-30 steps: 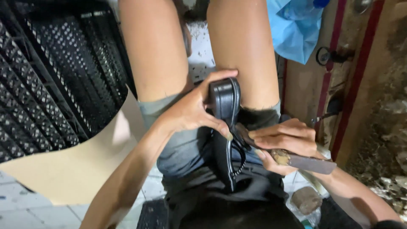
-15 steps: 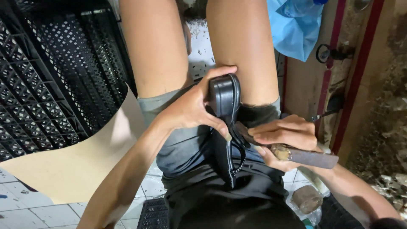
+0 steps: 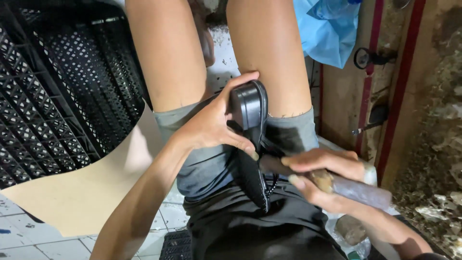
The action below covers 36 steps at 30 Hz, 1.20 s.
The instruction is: Attaching a sole and heel to a shoe and trimming excess material using a knife and hammer in a workshop.
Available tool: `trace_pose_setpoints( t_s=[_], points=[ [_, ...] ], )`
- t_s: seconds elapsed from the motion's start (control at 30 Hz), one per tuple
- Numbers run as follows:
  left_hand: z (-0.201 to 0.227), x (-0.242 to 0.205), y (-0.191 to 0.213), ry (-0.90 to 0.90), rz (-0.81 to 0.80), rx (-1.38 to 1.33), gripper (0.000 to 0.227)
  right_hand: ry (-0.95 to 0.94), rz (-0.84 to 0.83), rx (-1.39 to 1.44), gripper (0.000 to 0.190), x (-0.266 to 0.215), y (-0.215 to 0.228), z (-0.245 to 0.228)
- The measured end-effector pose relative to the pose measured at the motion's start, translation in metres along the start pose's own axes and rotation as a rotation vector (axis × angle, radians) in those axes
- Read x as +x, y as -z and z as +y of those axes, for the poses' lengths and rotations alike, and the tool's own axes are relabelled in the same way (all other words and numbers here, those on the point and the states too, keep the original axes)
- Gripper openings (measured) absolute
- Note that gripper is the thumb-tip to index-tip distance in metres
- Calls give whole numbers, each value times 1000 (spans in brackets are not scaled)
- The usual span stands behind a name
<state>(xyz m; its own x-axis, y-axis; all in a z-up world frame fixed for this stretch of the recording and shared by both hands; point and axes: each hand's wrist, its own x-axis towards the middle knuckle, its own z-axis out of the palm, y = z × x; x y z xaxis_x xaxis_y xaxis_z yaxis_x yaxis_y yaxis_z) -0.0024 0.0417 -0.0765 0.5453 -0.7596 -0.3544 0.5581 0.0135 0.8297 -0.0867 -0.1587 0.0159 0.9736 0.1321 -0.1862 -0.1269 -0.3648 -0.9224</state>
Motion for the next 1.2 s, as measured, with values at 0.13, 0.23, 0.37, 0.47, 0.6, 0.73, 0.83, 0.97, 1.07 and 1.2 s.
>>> trace_pose_setpoints(
  t_s=[0.13,0.23,0.37,0.47,0.6,0.73,0.83,0.97,1.07,1.2],
  points=[
    [-2,1,0,-1,-13,-36,104,-60,24,13,13,-3,-5,10],
    [-3,1,0,-13,-15,-38,104,-98,37,-3,13,-2,-5,9],
    [-5,4,0,-4,-22,-81,96,-88,39,21,12,-6,-3,15],
    [-5,6,-1,18,-22,-135,95,-101,65,29,9,-4,-4,12],
    [-3,5,-1,28,-18,-101,94,-125,15,1,7,10,-7,9],
    [2,9,2,44,-18,-74,96,-167,15,55,9,11,-4,15],
    [2,7,1,65,-17,-51,97,-178,35,89,13,1,-1,20],
    [-5,8,-1,24,-7,-84,95,-153,77,40,10,-1,-5,23],
    [4,9,-1,96,34,-34,98,-224,31,68,8,10,-7,13],
    [1,11,2,33,16,18,97,-198,28,8,5,22,-6,7]
  ],
)
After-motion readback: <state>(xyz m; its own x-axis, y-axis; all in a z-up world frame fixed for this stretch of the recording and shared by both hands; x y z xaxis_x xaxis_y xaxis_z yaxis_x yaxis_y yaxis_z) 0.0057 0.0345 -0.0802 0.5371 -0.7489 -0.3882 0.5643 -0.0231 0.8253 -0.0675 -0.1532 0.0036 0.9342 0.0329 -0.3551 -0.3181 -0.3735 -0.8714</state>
